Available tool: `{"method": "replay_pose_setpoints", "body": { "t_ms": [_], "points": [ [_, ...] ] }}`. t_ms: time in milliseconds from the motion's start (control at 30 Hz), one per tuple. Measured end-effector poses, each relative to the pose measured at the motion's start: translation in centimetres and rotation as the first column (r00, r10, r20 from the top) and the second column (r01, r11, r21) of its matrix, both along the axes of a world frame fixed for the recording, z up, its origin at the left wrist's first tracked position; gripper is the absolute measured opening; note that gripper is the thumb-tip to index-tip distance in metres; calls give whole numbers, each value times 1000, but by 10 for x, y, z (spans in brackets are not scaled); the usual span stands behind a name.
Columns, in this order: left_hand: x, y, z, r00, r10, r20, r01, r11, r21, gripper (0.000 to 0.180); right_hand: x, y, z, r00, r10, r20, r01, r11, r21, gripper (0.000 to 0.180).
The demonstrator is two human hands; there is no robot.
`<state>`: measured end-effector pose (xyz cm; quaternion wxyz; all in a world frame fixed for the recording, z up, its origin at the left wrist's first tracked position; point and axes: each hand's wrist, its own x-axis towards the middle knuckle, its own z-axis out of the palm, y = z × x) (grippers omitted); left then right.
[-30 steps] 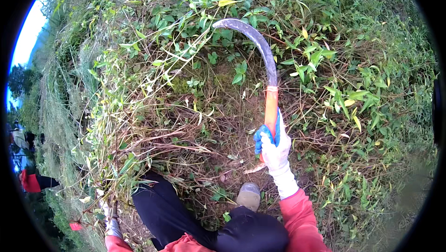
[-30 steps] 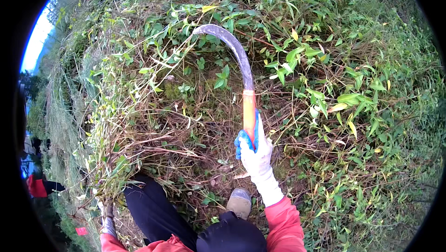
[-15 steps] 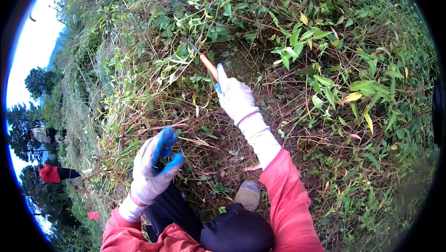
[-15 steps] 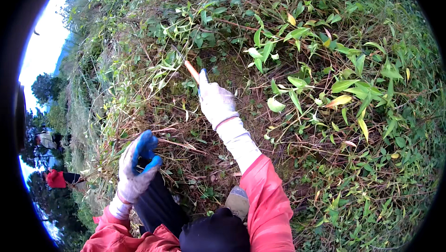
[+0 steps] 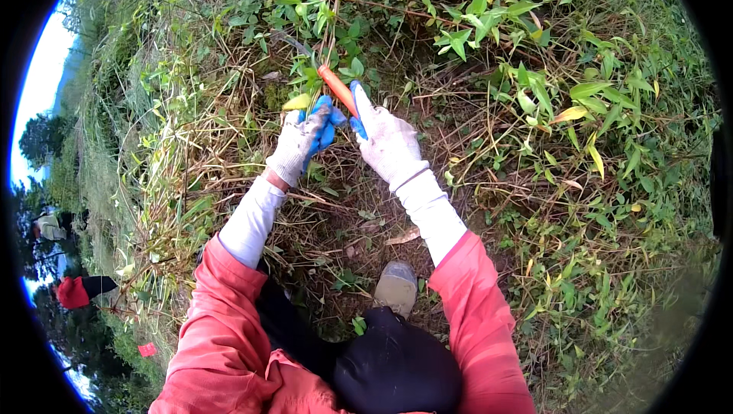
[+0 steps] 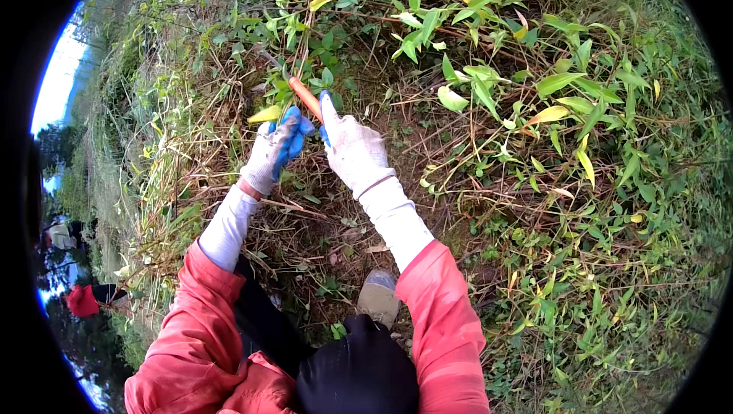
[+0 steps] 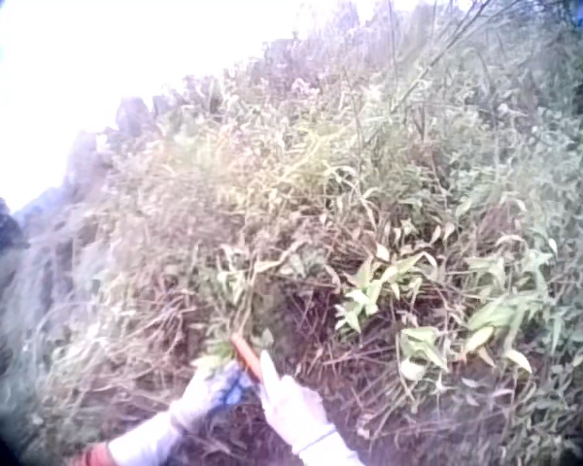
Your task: The person uses a sickle to cut tall grass and weeds at the roots while kneeling on the ground, using their other hand to gather the cut vegetation.
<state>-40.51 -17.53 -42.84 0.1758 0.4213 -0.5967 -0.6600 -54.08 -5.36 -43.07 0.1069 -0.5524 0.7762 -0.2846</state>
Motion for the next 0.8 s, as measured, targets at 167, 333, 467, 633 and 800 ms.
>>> {"method": "replay_pose_setpoints", "body": {
  "t_ms": [167, 333, 467, 633, 800],
  "points": [
    [100, -46, 77, 796, 329, -508, -292, 944, 154, 29, 47, 119, -51, 978, -26, 208, 6, 995, 96, 68],
    [225, -66, 59, 940, 315, 134, -217, 851, -477, 30, 78, 219, -63, 576, -399, 714, 301, 915, 268, 64],
    [100, 14, 62, 848, 143, 510, 481, 197, -854, 33, 53, 178, -43, 578, -406, 708, 361, 905, 225, 60],
    [-5, 65, -20, 562, -77, 823, 810, 249, -530, 108, 73, 204, -56, 847, -294, 442, 231, 954, 191, 61],
    [19, 60, -97, 327, -83, 941, 748, 631, -204, 68, 78, 234, -35, 759, -324, 565, 230, 945, 232, 63]
  ]
}}
